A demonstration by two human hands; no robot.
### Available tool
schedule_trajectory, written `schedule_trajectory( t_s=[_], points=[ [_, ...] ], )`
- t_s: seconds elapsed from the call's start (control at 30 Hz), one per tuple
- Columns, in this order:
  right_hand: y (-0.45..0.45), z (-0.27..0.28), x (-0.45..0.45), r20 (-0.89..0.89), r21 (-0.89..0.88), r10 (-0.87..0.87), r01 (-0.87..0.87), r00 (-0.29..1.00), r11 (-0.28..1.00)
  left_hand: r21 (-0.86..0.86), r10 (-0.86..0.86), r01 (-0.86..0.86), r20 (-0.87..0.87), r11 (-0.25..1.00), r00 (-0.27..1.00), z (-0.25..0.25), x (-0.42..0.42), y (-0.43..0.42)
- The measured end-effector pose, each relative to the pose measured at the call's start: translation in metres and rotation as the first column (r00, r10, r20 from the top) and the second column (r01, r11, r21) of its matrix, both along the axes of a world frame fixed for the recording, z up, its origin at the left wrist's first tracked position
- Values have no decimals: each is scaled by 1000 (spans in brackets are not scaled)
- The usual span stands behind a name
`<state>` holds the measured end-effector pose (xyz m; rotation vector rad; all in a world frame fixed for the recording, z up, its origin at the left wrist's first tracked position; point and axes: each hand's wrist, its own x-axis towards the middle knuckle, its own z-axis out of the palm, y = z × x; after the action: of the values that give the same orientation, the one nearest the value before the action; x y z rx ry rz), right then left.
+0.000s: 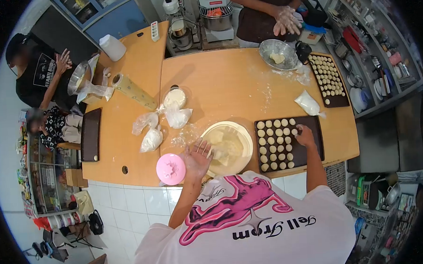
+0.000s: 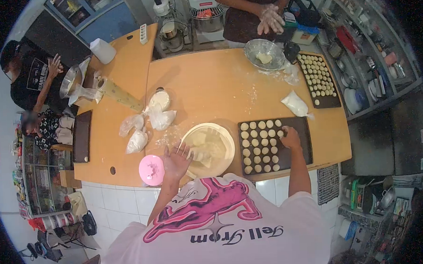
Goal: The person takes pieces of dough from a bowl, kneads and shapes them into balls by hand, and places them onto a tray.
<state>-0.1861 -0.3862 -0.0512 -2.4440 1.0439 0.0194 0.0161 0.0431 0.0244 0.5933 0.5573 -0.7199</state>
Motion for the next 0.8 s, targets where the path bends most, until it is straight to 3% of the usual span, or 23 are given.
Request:
schedule_trajectory(
  t_s=[0.17,0.3,0.6,0.8],
  points=[
    [-14,-8,21,89,51,-153,149,984,988,-4,22,-22,8,1000,1000,-10,-3,9],
    [-18,-24,35,104,-50,-111,117,988,992,24,34,-34,9,999,999,-1,-5,7],
    [-6,-5,44,97,21,-174,173,980,985,50,54,-55,17,997,998,-2,-6,11],
    [-14,-5,33,131,70,-18,9,991,997,43,47,-47,14,998,999,-4,-6,10]
  ],
)
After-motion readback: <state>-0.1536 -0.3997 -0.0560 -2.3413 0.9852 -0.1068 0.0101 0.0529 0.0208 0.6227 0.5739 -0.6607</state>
